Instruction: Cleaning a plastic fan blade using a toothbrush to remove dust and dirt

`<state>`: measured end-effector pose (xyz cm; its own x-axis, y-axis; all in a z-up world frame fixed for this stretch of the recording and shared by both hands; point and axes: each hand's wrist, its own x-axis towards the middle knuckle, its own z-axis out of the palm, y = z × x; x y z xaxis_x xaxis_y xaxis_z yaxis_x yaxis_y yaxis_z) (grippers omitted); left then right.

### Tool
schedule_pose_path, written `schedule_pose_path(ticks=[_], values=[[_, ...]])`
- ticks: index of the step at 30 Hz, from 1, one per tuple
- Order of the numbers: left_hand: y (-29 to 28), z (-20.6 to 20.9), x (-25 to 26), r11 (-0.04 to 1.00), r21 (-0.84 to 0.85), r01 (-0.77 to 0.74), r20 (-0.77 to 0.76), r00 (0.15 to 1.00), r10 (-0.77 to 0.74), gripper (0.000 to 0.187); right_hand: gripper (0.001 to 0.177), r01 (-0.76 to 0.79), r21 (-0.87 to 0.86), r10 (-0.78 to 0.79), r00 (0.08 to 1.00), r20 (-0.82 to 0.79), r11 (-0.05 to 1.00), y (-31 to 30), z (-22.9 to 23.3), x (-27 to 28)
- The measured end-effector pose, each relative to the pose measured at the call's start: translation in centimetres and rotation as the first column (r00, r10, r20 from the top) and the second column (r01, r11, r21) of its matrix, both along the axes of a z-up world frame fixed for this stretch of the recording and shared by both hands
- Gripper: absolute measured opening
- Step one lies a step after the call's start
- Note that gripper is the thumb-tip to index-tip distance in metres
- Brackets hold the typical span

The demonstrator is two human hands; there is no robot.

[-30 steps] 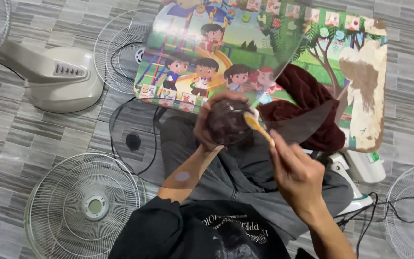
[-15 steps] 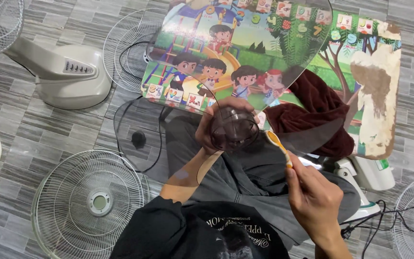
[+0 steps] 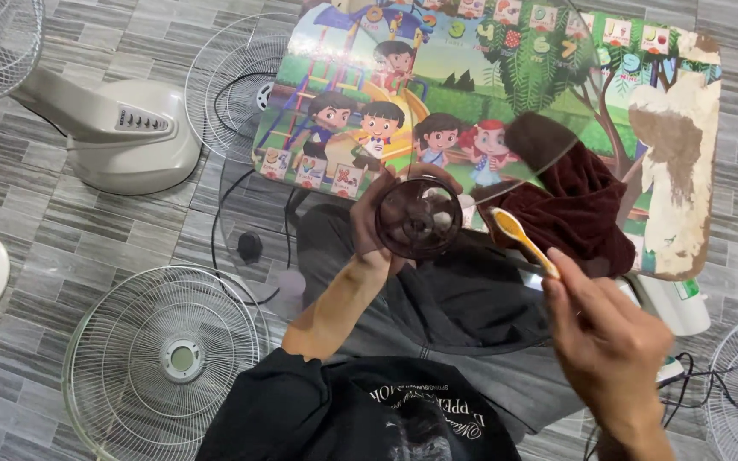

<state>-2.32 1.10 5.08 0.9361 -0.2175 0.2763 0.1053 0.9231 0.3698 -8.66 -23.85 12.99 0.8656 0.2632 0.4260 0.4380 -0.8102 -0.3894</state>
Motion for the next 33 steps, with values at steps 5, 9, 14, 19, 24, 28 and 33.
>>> schedule_pose_path(ticks=[5,9,14,19,24,28,33], values=[[-0.3,0.2,-0.1,0.992,0.122,-0.043,-0.018,0.999,0.045,0.054,0.031,-0.025,-0.176,0.022,1.000,-0.021,0.984,-0.5,3.4,-0.2],[-2.9,-3.8,0.0,0.904,0.030,-0.426,0.139,0.897,0.418,0.043,0.025,-0.103,-0.248,0.115,0.993,0.036,0.963,2.5,3.5,-0.8],[-3.0,-2.2,-0.3,0.587,0.288,-0.756,0.440,0.649,0.620,0.058,0.008,-0.101,-0.287,0.110,0.994,0.016,0.953,3.5,4.6,-0.4],[-2.4,-2.1,0.2,0.373,0.307,-0.875,0.629,0.481,0.610,0.057,0.008,-0.191,-0.246,0.155,0.975,-0.162,0.950,3.6,7.5,1.2],[-1.7,-1.6,0.2,0.355,0.281,-0.892,0.613,0.451,0.648,0.056,0.042,-0.007,0.236,0.218,0.413,-0.884,0.972,3.4,8.2,4.0],[-2.0,-2.9,0.9,0.433,0.204,-0.878,0.557,0.468,0.686,0.054,0.049,0.228,0.673,0.651,0.170,-0.740,0.704,1.4,2.9,4.7],[-1.0,-1.0,1.0,0.622,0.088,-0.778,0.388,0.602,0.698,0.046,0.048,0.427,0.750,0.713,0.282,-0.641,0.505,-1.9,1.5,3.0]])
